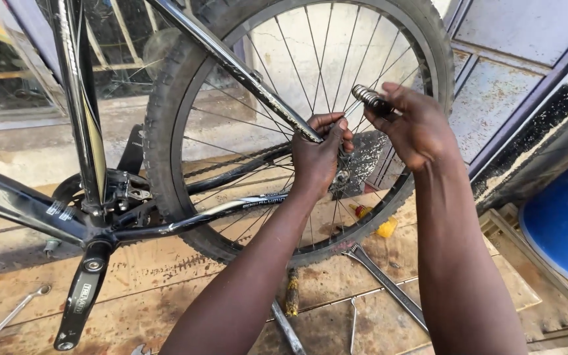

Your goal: Adjusting the rear wheel axle and tightening the bottom bracket of a mountain bike using hand tools.

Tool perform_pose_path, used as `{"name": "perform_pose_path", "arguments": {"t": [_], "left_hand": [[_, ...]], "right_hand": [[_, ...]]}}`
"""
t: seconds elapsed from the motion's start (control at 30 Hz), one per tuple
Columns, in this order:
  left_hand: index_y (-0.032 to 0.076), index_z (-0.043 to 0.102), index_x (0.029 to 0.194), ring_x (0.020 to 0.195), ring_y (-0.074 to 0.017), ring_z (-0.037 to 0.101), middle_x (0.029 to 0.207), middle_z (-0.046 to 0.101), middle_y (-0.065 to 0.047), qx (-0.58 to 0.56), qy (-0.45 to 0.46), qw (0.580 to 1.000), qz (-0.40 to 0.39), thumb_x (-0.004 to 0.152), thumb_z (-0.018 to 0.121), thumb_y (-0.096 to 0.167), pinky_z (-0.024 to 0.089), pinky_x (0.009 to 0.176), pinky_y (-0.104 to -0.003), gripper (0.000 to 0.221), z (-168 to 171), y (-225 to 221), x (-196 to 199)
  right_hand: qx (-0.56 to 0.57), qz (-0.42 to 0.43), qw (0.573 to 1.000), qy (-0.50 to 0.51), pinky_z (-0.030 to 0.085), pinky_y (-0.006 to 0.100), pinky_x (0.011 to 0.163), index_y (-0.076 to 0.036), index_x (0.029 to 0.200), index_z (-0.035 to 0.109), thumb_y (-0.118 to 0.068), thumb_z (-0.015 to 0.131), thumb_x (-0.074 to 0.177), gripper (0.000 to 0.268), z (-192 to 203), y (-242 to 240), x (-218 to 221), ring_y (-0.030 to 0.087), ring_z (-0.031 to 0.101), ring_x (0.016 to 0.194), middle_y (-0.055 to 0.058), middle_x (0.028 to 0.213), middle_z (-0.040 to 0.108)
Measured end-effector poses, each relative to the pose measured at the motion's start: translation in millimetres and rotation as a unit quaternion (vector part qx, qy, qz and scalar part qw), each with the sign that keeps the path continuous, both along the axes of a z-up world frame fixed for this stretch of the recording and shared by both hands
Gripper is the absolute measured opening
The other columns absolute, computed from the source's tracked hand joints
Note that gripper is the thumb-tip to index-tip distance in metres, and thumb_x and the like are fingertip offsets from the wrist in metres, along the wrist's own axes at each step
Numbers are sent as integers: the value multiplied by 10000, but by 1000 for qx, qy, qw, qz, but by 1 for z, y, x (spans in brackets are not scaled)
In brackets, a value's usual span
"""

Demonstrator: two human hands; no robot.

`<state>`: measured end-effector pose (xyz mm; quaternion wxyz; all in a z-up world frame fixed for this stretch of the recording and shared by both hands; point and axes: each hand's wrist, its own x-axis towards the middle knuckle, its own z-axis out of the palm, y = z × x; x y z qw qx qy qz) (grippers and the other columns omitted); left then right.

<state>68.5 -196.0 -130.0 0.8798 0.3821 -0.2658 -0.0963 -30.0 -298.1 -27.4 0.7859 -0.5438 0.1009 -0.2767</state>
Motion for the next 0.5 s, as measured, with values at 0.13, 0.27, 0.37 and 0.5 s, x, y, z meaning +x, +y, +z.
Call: {"name": "perform_pose_path", "arguments": {"t": [0.13,0.27,0.37,0.5], "left_hand": [[-71,688,1116,715,-227,703,851,712,-181,0,21,1000,-4,955,706,-39,633,587,-324,165,3,3,-6],[-54,693,1141,641,-202,690,799,721,-153,4,12,1000,-11,960,716,12,627,580,-314,194,8,7,-8],[-51,688,1116,653,-202,673,792,702,-145,8,32,999,-18,965,710,11,607,578,-322,165,14,4,-6],[-49,686,1101,666,-191,661,796,699,-143,17,30,999,-11,977,692,-11,591,579,-308,130,18,4,-5]], "right_hand": [[22,-78,997,5,634,376,891,-50,942,571,-92,576,1015,84,16,24,17,202,577,997,102,1113,567],[-132,-217,966,54,335,513,1167,-141,1094,543,-239,849,802,434,14,18,51,284,570,1328,82,1306,620],[-134,-263,954,57,497,386,918,-126,1199,550,-197,888,777,545,14,14,69,245,630,1115,84,1229,652],[-66,-248,965,-44,441,295,599,-105,1019,514,-58,704,923,218,-4,7,71,140,492,717,38,860,554]]}}
